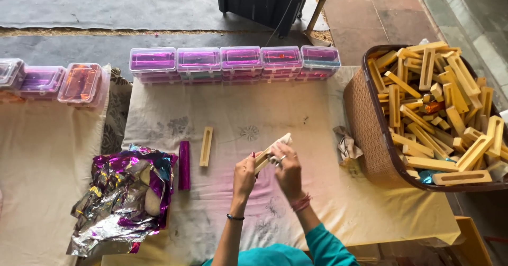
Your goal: Wrapping small wooden blocks in colorful foil and clear plastic.
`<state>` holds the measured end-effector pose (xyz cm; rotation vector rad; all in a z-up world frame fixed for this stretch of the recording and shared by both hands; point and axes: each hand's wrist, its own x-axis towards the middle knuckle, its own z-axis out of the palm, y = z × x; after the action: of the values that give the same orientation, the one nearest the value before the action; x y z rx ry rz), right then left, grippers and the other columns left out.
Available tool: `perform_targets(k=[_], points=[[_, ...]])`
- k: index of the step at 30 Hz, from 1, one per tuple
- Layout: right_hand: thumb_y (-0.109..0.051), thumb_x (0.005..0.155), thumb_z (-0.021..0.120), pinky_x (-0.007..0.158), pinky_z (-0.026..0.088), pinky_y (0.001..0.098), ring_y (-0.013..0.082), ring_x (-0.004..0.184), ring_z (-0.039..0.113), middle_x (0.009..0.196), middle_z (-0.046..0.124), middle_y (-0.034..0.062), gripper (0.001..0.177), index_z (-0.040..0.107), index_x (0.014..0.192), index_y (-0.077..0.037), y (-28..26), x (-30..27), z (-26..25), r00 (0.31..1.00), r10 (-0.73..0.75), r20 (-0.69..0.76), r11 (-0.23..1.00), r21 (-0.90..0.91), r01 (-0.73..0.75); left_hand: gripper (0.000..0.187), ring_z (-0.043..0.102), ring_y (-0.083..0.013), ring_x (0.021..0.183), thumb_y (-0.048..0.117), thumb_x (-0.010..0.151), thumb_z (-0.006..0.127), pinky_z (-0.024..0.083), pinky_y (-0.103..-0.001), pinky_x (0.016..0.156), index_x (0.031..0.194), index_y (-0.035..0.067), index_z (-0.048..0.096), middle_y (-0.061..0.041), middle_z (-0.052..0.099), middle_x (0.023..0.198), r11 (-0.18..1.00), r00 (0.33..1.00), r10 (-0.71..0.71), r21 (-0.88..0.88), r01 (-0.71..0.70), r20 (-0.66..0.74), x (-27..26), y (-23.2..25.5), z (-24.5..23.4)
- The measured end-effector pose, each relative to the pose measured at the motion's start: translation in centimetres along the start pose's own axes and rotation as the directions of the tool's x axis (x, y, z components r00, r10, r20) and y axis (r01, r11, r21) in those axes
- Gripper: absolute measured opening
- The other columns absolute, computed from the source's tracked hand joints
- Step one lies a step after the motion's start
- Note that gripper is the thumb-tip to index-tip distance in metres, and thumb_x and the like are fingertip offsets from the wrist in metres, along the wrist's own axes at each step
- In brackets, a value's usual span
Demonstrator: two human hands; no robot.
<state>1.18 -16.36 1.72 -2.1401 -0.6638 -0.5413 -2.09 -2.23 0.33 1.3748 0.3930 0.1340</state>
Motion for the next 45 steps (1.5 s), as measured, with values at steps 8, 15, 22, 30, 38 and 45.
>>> perform_targets(k=[8, 15, 22, 30, 38, 45], points=[[0.006, 0.084, 0.067, 0.1, 0.053, 0.0424, 0.0325, 0.114, 0.066, 0.117, 0.071, 0.0141, 0.031, 0.074, 0.113, -0.004, -0.1, -0.9, -0.2, 0.987, -0.161, -0.012, 0.987, 0.019, 0.161, 0.046, 0.04, -0.0077, 0.044, 0.032, 0.104, 0.049, 0.029, -0.027, 0.041, 0.108, 0.002, 0.083, 0.002, 0.05, 0.054, 0.979, 0.981, -0.185, -0.081, 0.19, 0.063, 0.4, -2.0, -1.0], [0.008, 0.072, 0.065, 0.095, 0.05, 0.0452, 0.0353, 0.106, 0.061, 0.111, 0.068, 0.0159, 0.042, 0.071, 0.112, -0.004, -0.9, -2.4, -0.5, 1.0, 0.013, 0.024, 0.997, -0.071, -0.011, 0.04, 0.054, -0.0036, 0.053, 0.029, 0.101, 0.052, 0.042, -0.026, 0.048, 0.107, 0.003, 0.082, 0.002, 0.064, 0.059, 0.995, 0.999, -0.03, 0.099, 0.028, 0.021, 1.0, -3.7, 0.7], [0.005, 0.078, 0.066, 0.095, 0.05, 0.0459, 0.0357, 0.106, 0.06, 0.113, 0.067, 0.0142, 0.034, 0.07, 0.11, -0.006, 2.7, -3.0, -0.8, 0.988, 0.154, 0.021, 0.974, -0.175, -0.148, 0.04, 0.051, -0.0076, 0.048, 0.034, 0.1, 0.053, 0.039, -0.029, 0.047, 0.104, 0.006, 0.081, -0.001, 0.056, 0.053, 0.966, 0.993, -0.108, 0.239, 0.096, 0.039, 0.1, -0.9, 1.1], [0.001, 0.083, 0.064, 0.098, 0.051, 0.0437, 0.0337, 0.109, 0.063, 0.111, 0.068, 0.014, 0.028, 0.069, 0.11, -0.004, 3.2, -3.1, -0.1, 0.998, 0.056, 0.021, 0.998, 0.025, -0.057, 0.039, 0.062, -0.0055, 0.058, 0.035, 0.101, 0.055, 0.047, -0.027, 0.053, 0.105, 0.006, 0.081, 0.0, 0.067, 0.064, 0.973, 0.999, -0.046, 0.224, 0.047, -0.012, 0.2, -2.0, 0.4], [-0.001, 0.096, 0.051, 0.101, 0.054, 0.0307, 0.0161, 0.108, 0.066, 0.113, 0.069, 0.0076, 0.024, 0.06, 0.119, 0.0, 9.1, -4.9, 1.4, 0.815, 0.549, -0.185, 0.689, 0.652, -0.316, 0.035, 0.068, -0.0094, 0.059, 0.034, 0.101, 0.059, 0.051, -0.028, 0.055, 0.106, 0.003, 0.075, -0.005, 0.071, 0.068, 0.966, 0.992, 0.114, 0.239, -0.098, -0.052, -0.1, -1.0, 1.5], [-0.012, 0.106, 0.052, 0.108, 0.042, 0.0482, 0.0408, 0.13, 0.053, 0.138, 0.059, 0.0241, 0.031, 0.058, 0.132, 0.003, 4.7, -2.6, 1.3, 0.978, 0.192, -0.077, 0.972, 0.153, -0.179, 0.029, 0.073, -0.0215, 0.069, 0.026, 0.097, 0.066, 0.055, -0.036, 0.062, 0.109, 0.0, 0.073, -0.017, 0.073, 0.077, 0.924, 0.989, 0.076, 0.363, -0.119, 0.129, -1.2, -2.2, 3.3]])
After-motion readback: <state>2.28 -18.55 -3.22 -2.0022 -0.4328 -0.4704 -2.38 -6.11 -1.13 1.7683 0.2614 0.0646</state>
